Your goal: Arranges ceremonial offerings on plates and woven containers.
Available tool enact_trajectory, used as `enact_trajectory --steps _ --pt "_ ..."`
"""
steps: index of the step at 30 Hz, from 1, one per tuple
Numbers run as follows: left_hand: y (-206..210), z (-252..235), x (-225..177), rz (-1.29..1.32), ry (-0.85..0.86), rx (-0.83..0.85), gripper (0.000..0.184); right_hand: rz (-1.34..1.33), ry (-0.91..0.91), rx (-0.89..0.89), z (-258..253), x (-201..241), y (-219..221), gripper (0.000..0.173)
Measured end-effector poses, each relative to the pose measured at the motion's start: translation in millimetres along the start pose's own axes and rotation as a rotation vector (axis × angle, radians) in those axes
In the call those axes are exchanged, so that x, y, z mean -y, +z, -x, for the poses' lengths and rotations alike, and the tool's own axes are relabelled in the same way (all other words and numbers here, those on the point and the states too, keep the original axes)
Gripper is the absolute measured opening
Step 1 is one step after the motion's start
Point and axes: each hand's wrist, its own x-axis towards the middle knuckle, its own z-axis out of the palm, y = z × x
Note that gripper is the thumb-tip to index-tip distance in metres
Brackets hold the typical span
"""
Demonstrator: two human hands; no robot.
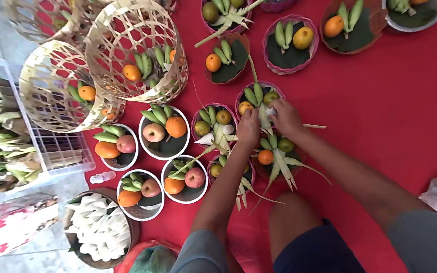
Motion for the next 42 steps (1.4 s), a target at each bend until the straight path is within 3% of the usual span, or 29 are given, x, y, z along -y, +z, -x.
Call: enact_trajectory --steps 9,11,17,22,28,32,36,42 --pt "0.9 -7.2 -5.4 -0.091 -0.076 0.055 0.039 0.166 0.064 0.101 -10.4 9.7 2.3 0.034" --pt "-6.6 -7.3 -8.2 -0.055 -0.105 0.094 0.041 0.137 0.118 0.159 -12.5 19.5 -8.3 0.039" --pt "-38.0 -10.9 -12.4 0.005 -0.116 0.187 0.042 0.118 0.06 0.166 -16.2 14.6 -16.9 0.03" --pt "-58.8 -16.6 -3.3 0.03 -0.055 0.262 0.033 0.04 0.118 0.197 -22.4 21.2 -44.0 0.032" --pt "-80.6 5.4 0.6 0.108 -0.048 0.191 0.032 0.058 0.099 0.12 -26.7 29.6 -69.3 0.028" --pt "-63.2 28.2 6.3 0.027 -0.098 0.245 0.035 0.19 -0.057 0.187 -22.4 42.0 -43.2 0.027" --pt "-51.1 40.7 -2.9 -0.071 -0.143 0.283 0.03 0.304 -0.161 0.222 -26.4 40.6 2.2 0.041" --pt "-43.1 43.8 -6.0 0.02 -0.121 0.295 0.03 0.357 -0.215 0.138 -24.1 36.7 20.1 0.029"
